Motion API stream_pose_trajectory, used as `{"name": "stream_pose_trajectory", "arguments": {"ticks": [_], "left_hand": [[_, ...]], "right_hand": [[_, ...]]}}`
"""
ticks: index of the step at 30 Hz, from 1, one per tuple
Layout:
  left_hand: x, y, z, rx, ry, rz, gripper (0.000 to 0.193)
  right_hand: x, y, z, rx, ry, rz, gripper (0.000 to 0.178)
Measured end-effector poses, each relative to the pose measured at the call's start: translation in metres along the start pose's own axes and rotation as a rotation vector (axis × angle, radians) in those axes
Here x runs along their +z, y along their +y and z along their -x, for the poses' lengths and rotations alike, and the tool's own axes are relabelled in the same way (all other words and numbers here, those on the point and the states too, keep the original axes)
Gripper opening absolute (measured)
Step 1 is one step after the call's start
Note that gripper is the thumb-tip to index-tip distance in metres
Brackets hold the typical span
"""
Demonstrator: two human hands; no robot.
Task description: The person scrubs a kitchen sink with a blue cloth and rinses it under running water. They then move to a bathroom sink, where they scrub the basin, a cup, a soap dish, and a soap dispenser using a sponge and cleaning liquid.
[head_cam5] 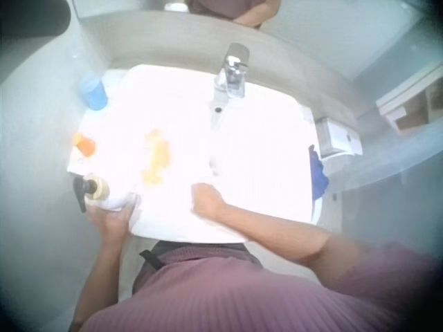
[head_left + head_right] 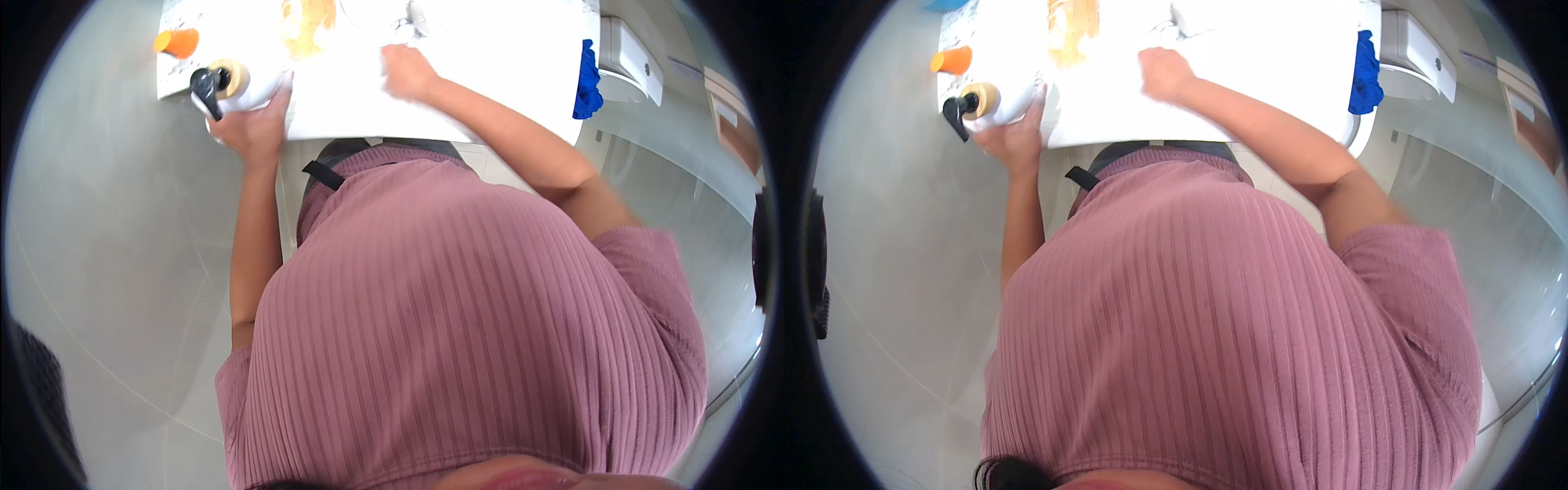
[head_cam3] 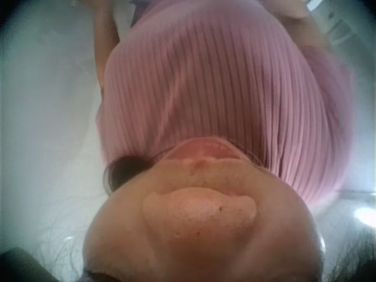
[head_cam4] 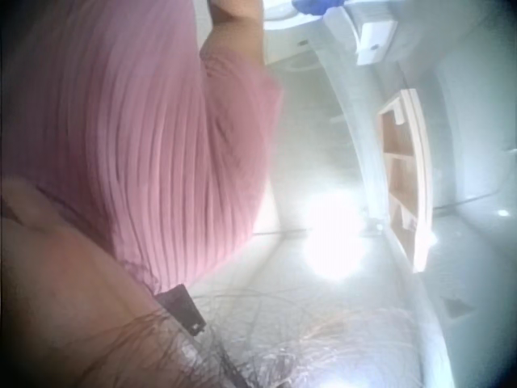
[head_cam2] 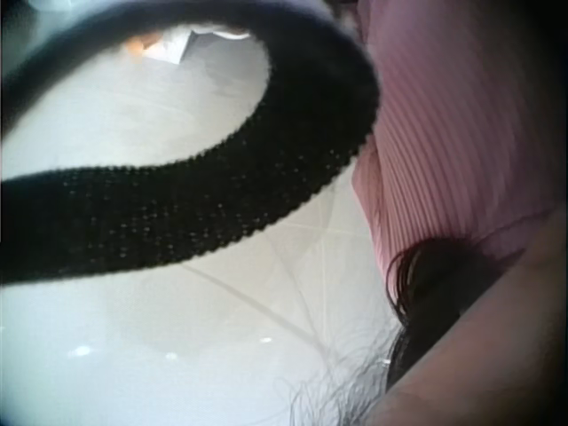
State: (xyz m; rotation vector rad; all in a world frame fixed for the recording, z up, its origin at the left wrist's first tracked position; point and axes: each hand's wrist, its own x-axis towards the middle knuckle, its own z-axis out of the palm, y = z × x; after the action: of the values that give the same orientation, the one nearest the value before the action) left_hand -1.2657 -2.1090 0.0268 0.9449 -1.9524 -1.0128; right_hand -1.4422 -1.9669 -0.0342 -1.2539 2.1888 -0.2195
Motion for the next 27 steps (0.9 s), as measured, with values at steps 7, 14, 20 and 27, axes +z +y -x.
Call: {"name": "stream_pose_trajectory", "arguments": {"ticks": [7,14,20,27], "left_hand": [[-0.007,-0.008,-0.014,0.111,-0.047,0.106,0.078],[-0.001,-0.013,-0.02,0.137,-0.039,0.077,0.077],[0.006,-0.033,-0.023,0.077,-0.095,0.17,0.076],[0.005,-0.036,-0.022,0.003,-0.027,0.249,0.083]], "right_hand": [[-0.023,-0.038,0.088,-0.131,0.006,-0.347,0.048],[-0.037,0.124,0.187,0.083,-0.047,-0.011,0.05],[0.007,0.007,0.1,-0.411,0.179,-0.168,0.042],[-0.028,0.09,0.18,-0.038,0.012,0.139,0.036]]}}
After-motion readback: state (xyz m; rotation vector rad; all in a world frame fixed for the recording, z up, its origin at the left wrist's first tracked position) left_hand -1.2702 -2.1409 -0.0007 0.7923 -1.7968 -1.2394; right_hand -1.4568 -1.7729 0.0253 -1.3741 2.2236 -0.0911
